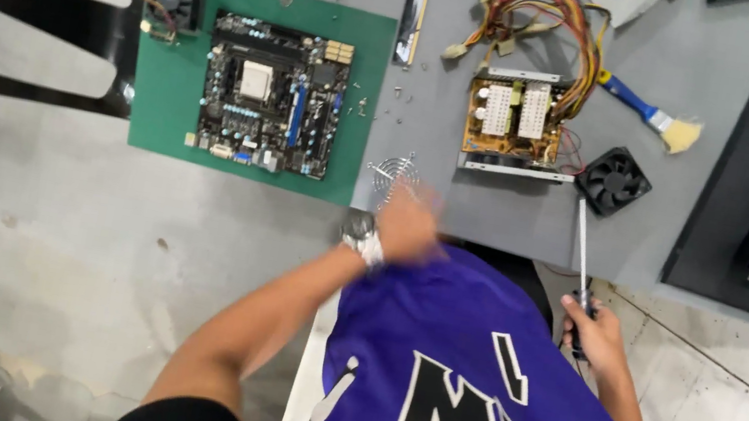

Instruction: Disassembling and cleaning computer components including a power supply unit and cooling fans using a screwdriver and brush.

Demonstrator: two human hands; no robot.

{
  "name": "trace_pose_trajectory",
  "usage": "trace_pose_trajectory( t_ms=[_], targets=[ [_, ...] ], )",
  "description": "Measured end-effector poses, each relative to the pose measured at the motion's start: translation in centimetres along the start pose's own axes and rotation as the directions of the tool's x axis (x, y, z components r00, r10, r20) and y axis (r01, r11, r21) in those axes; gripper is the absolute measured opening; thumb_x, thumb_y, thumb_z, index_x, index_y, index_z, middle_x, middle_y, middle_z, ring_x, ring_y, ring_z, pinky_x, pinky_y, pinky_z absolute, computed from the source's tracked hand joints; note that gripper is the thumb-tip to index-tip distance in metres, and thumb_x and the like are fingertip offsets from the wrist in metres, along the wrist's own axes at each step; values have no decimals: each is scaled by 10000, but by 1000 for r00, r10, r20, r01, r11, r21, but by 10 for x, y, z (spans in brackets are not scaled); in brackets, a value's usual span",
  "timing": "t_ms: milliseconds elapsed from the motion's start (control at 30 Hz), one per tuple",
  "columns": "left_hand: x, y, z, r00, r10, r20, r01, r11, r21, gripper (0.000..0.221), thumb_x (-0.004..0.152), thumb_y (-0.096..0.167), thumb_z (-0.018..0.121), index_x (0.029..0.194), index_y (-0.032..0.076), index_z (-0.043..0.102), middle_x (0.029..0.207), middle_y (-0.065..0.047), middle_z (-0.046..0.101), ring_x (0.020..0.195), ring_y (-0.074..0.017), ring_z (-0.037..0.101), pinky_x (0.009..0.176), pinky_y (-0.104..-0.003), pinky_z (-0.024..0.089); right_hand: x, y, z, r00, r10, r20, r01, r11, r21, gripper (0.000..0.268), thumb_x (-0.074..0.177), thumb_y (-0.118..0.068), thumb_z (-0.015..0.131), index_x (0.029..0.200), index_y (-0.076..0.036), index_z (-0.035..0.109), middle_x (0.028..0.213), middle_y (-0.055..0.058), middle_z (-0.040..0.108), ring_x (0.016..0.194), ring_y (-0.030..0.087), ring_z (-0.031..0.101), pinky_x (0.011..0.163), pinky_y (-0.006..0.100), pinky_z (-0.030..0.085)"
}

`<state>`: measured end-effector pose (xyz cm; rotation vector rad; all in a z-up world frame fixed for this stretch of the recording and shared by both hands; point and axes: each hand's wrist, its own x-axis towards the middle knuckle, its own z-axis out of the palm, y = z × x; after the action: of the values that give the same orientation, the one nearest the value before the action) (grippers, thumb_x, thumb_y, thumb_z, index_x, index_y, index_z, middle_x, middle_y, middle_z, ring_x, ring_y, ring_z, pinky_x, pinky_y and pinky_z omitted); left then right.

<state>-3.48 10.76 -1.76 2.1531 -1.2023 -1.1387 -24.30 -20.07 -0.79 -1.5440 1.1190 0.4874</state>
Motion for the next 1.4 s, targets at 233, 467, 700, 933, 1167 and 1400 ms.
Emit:
trace_pose_trajectory(
  t_ms=[233,467,700,933,1167,1400],
  targets=[
    [32,-127,-52,556,-478,-680,542,829,-139,206,859,358,648,1046,289,701,929,24,644,891,-230,672,756,-357,556,-28,-30,12,998,-53,-41,53,999,-11,304,913,-209,675,827,57,556,586,176,530,420,250,539,386,356,422],
    [74,-171,-63,618,-459,-638,542,837,-77,335,804,335,746,1127,277,676,975,-6,604,905,-239,680,761,-361,584,-35,-26,15,996,-80,-45,79,997,-13,295,870,-175,702,766,60,558,549,171,522,392,246,520,384,338,406],
    [89,-178,-66,629,-410,-661,552,834,8,149,826,146,688,958,191,738,919,-67,594,849,-302,693,755,-401,593,-33,-7,12,994,-71,-78,71,997,2,299,877,-213,706,804,34,554,532,167,529,360,243,523,337,331,392],
    [48,-82,-100,623,-487,-612,494,852,-176,180,901,131,551,978,122,714,904,-151,646,865,-379,692,777,-469,575,-58,-12,16,983,-138,-118,123,985,-124,435,860,-334,705,641,2,534,425,174,528,395,266,516,479,352,400],
    [74,-61,2,665,-353,-658,338,928,-157,149,925,223,566,994,196,695,896,-56,630,825,-282,690,727,-383,573,-41,30,17,979,-132,-156,111,985,-135,405,815,-305,792,1024,18,666,783,198,642,734,281,572,678,393,457],
    [76,-86,30,452,-576,-681,149,802,-579,130,840,274,684,915,169,696,844,-55,628,789,-259,662,686,-371,538,-83,-11,31,974,-204,-101,167,943,-289,548,847,-261,716,1285,35,568,1098,317,642,1040,397,612,884,500,490]
  ],
)
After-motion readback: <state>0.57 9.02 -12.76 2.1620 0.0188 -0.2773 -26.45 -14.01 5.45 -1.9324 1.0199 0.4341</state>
